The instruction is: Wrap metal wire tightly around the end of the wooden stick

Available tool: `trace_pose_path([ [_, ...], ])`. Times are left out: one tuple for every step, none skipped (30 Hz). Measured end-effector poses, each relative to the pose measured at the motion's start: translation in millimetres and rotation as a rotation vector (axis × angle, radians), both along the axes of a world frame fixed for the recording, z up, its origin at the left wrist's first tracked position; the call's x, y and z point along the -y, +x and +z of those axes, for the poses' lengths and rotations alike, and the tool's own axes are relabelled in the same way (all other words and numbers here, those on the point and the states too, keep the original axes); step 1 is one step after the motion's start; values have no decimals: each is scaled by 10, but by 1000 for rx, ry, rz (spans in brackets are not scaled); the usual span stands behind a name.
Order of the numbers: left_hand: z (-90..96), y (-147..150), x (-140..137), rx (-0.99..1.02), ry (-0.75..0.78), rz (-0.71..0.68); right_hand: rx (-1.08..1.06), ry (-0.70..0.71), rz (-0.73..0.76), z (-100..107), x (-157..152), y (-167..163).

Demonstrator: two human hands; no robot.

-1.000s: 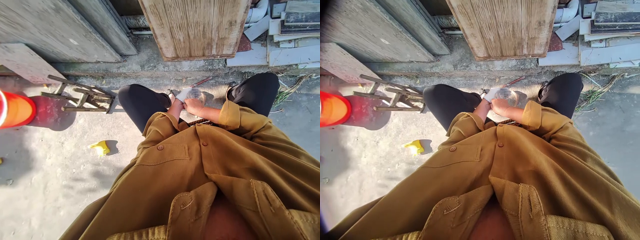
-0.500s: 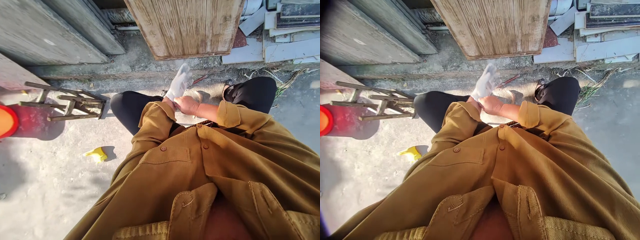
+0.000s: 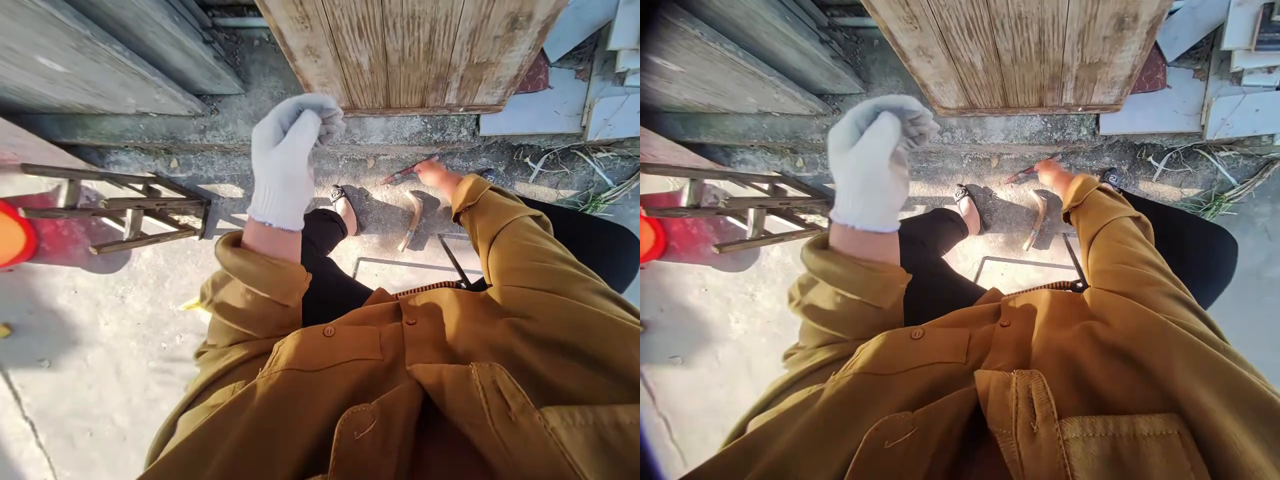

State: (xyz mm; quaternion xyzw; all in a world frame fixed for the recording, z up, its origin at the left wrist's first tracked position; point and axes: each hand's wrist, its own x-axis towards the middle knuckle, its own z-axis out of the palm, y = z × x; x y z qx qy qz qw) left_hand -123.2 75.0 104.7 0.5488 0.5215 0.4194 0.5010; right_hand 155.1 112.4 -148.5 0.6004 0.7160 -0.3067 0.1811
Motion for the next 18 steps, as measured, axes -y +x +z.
trace_pose_path([
  [32,-98,-25,-10,6,6,-8,-13,28,-146,-2,-45],
  [70,-190,-46,-23,9,22,5,-42,61,-278,-16,-91],
  [114,-269,-54,-36,17,45,8,-60,86,-394,-35,-135],
  [166,-329,-48,-43,32,84,0,-64,101,-495,-56,-173],
  [221,-368,-28,-37,51,139,3,-72,111,-582,-74,-205],
  [275,-386,3,-29,70,201,11,-84,114,-656,-86,-230],
  [323,-389,40,-52,42,226,24,-95,115,-719,-91,-250],
  [362,-381,79,-67,29,255,39,-102,113,-772,-92,-265],
  [388,-370,115,-49,2,271,54,-100,108,-816,-88,-276],
  [402,-360,144,-3,-14,307,66,-92,104,-851,-84,-282],
  [405,-355,166,22,-22,305,71,-83,106,-876,-81,-285],
  [402,-355,180,27,-37,284,71,-76,116,-891,-81,-284],
  [393,-359,187,24,-50,262,67,-74,132,-892,-85,-279],
  [383,-364,189,12,-59,234,61,-74,151,-880,-93,-270],
  [370,-368,187,1,-63,215,55,-79,162,-851,-105,-257],
  [354,-372,182,2,-62,211,53,-82,159,-804,-121,-239],
  [331,-376,174,16,-40,205,58,-80,141,-739,-140,-216],
  [296,-382,161,36,-18,205,64,-72,114,-655,-162,-189],
])
